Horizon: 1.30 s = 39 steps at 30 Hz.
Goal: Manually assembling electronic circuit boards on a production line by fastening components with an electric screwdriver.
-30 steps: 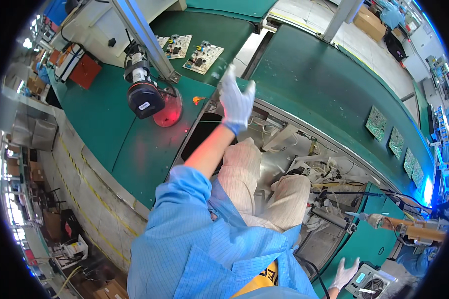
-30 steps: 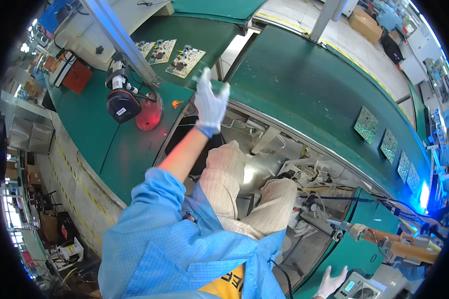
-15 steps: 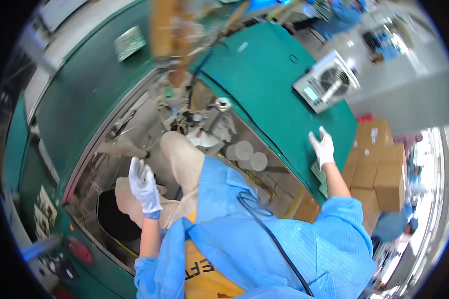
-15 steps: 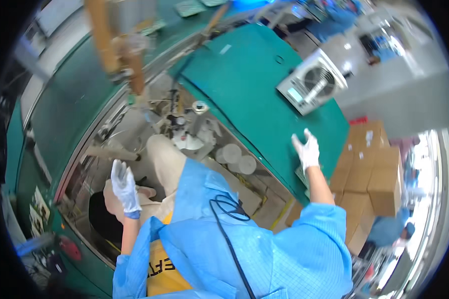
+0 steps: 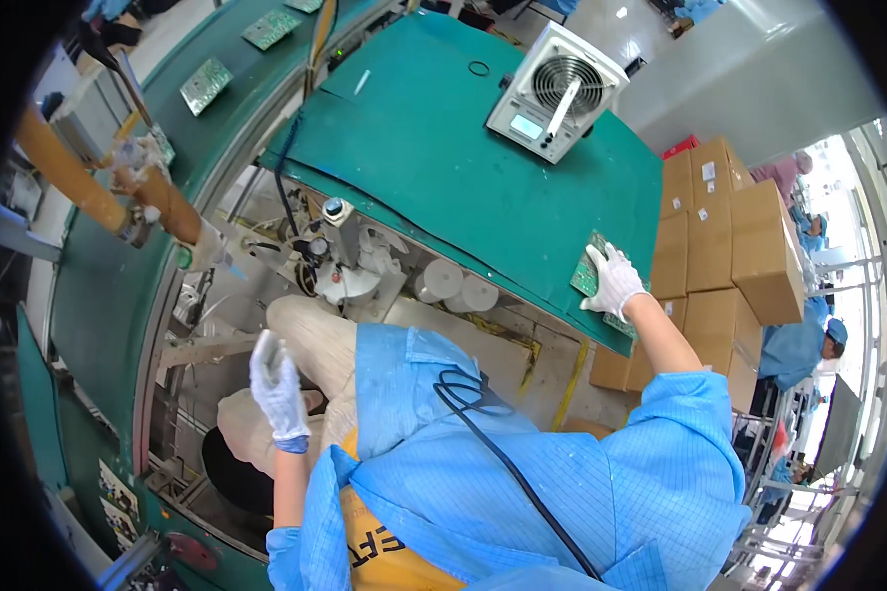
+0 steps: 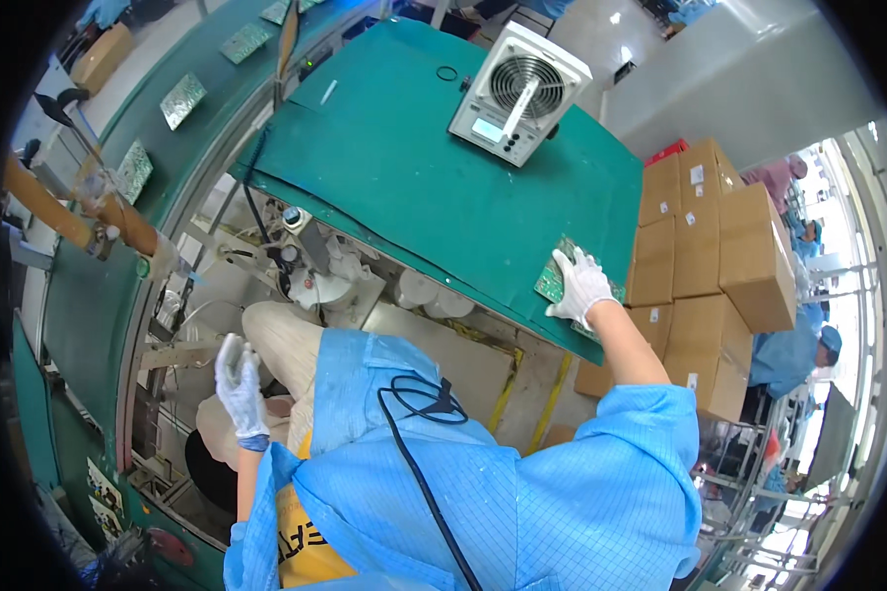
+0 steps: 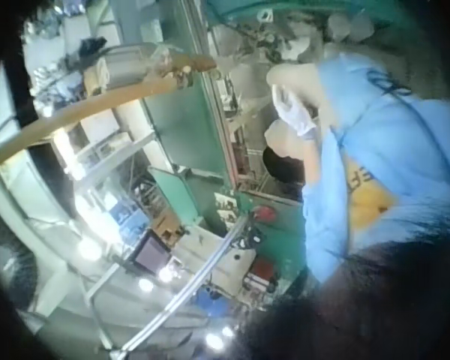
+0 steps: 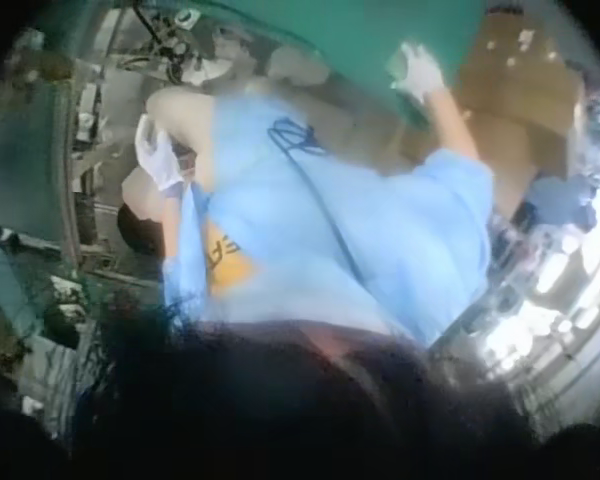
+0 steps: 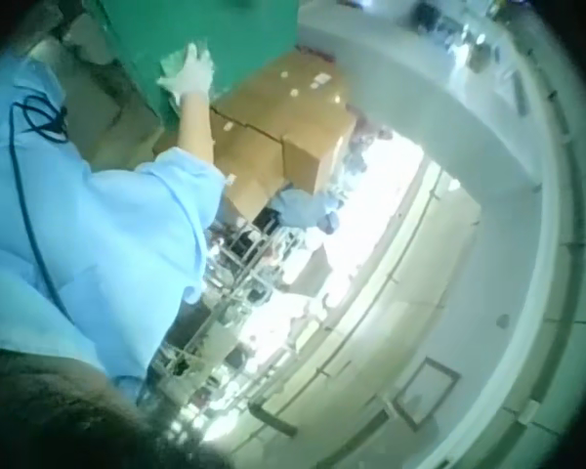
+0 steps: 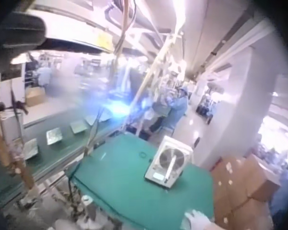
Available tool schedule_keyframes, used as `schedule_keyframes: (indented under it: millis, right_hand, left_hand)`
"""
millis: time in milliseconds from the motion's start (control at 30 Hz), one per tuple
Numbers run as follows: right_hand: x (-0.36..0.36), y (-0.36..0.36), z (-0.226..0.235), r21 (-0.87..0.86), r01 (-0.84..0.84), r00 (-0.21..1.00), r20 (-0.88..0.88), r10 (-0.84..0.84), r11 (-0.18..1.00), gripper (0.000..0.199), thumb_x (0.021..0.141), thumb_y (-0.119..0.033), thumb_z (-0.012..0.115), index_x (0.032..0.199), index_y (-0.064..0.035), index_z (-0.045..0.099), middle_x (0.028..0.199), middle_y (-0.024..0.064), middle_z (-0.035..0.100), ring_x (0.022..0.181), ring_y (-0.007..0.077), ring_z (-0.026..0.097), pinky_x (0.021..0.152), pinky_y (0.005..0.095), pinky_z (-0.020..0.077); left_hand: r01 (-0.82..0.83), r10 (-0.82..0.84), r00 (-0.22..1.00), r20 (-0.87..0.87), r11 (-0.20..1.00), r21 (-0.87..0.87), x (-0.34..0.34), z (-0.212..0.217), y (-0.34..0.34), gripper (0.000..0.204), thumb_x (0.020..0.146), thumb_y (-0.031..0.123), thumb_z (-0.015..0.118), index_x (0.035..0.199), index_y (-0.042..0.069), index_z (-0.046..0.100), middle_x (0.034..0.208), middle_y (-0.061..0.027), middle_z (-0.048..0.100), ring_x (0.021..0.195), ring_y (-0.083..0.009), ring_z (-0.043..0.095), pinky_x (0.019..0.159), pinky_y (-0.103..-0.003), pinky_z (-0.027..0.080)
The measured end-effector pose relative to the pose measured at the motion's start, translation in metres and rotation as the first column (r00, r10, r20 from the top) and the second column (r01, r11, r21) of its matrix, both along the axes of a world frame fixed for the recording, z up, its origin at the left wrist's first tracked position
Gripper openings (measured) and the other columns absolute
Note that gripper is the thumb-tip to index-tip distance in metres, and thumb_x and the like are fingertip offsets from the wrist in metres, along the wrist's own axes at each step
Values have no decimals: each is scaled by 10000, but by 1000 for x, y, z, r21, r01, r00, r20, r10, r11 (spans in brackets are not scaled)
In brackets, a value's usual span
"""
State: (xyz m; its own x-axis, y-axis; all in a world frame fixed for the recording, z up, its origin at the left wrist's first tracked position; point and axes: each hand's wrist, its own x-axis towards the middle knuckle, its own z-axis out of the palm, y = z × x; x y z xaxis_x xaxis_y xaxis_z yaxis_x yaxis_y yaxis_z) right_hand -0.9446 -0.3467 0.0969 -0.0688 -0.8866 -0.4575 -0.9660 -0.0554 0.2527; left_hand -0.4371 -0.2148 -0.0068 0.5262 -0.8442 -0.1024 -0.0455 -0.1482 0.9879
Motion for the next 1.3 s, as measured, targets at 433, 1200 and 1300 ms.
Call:
schedule_keyframes:
  millis: [433,1200,1300]
  right_hand:
    - [40,-85,68,-66,-18,992,121,26,998,309,785,-151,538,1069,-92,644,968,196,669,929,362,637,802,415,519]
    - [337,-26,59,-351,-566,249,790,561,746,569,739,-470,680,1027,15,606,1108,229,570,1123,355,541,914,430,458]
    - [304,-119,106,-642,-469,426,436,793,606,660,703,-439,731,1194,-25,581,1308,203,513,1227,347,482,1040,399,394]
  left_hand:
    - [532,-450,733,510,846,-18,-58,61,-45,383,790,127,705,1158,77,609,1106,-112,647,1005,-275,627,857,-361,512]
    - [449,-461,839,-290,887,-109,-22,58,8,1019,655,154,850,1455,-27,246,1421,-176,394,1264,-229,447,1046,-345,397]
    - [387,-441,800,-406,897,-211,-28,71,7,1050,652,172,871,1463,-28,233,1446,-175,368,1285,-221,420,1063,-342,371]
